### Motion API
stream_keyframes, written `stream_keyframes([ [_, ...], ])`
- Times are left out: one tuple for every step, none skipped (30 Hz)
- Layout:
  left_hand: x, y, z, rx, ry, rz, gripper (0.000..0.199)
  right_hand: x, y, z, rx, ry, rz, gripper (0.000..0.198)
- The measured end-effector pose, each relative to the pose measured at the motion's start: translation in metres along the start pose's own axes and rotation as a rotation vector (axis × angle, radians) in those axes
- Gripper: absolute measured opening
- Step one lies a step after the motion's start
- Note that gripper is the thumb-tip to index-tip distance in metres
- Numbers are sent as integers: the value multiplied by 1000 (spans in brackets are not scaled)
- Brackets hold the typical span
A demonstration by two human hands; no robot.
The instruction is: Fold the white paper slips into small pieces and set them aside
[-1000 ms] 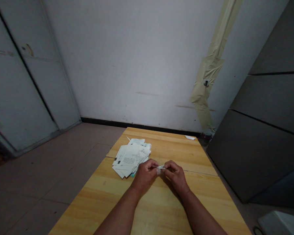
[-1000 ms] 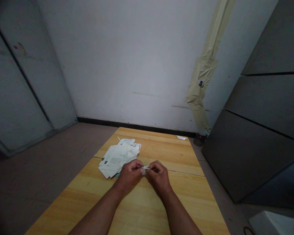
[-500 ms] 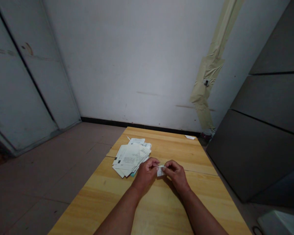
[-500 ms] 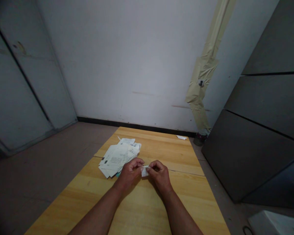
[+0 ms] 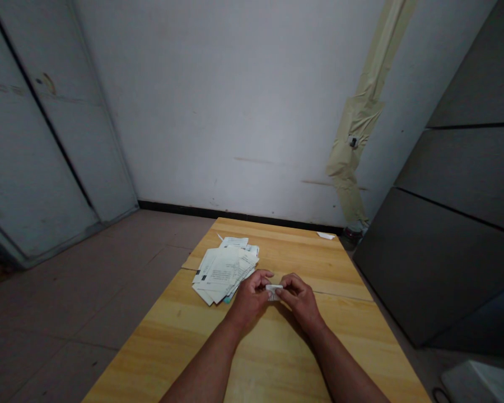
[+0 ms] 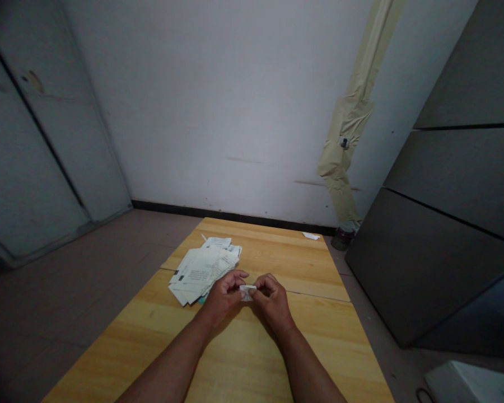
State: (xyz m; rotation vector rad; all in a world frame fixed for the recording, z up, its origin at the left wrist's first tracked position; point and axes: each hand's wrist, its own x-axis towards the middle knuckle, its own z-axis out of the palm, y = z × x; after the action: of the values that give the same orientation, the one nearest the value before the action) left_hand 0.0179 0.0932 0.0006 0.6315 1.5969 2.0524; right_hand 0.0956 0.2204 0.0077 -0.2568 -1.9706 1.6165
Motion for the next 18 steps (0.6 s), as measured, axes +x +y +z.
stream_keyframes([
  [0, 0, 0, 26, 7, 5, 42, 0, 0, 0, 6, 4, -1, 17],
  [-1, 0, 0, 55, 12, 13, 42, -1, 0, 1, 14, 5, 9, 18],
  [-1, -1, 0, 84, 15, 21, 41, -1, 0, 2, 24, 2, 28, 19],
  [-1, -3, -1, 115, 10, 26, 37, -2, 0, 2, 32, -4, 53, 20],
  [-1, -5, -2, 152, -2, 27, 32, -2, 0, 2, 36, -10, 77, 20],
  [-1, -7, -3, 196, -11, 28, 24, -2, 1, 2, 32, -16, 91, 20],
  [0, -8, -4, 252, -11, 32, 16, -3, 1, 2, 16, -24, 83, 20],
  [0, -9, -5, 318, 4, 48, 8, -3, 2, 1, -14, -37, 49, 19],
  [1, -10, -6, 391, 29, 86, 3, -3, 2, 1, -63, -48, -5, 16],
  [2, -10, -7, 466, 55, 141, 6, -4, 3, 0, -132, -60, -71, 14],
  [3, -9, -8, 535, 82, 207, 10, -4, 4, 0, -216, -73, -144, 11],
  [4, -8, -9, 594, 101, 272, 14, -4, 5, 0, -312, -87, -219, 10],
  [5, -8, -10, 639, 109, 328, 18, -5, 6, -1, -415, -100, -288, 11],
  [6, -7, -11, 670, 109, 367, 23, -5, 8, -1, -517, -110, -349, 12],
  [7, -8, -12, 693, 104, 388, 27, -6, 9, -1, -614, -125, -401, 14],
  [7, -8, -13, 714, 94, 393, 30, -6, 11, -1, -699, -143, -443, 15],
  [7, -9, -14, 735, 73, 387, 33, -6, 13, -1, -773, -160, -472, 16],
  [7, -11, -15, 763, 44, 375, 34, -6, 14, -1, -835, -181, -490, 17],
])
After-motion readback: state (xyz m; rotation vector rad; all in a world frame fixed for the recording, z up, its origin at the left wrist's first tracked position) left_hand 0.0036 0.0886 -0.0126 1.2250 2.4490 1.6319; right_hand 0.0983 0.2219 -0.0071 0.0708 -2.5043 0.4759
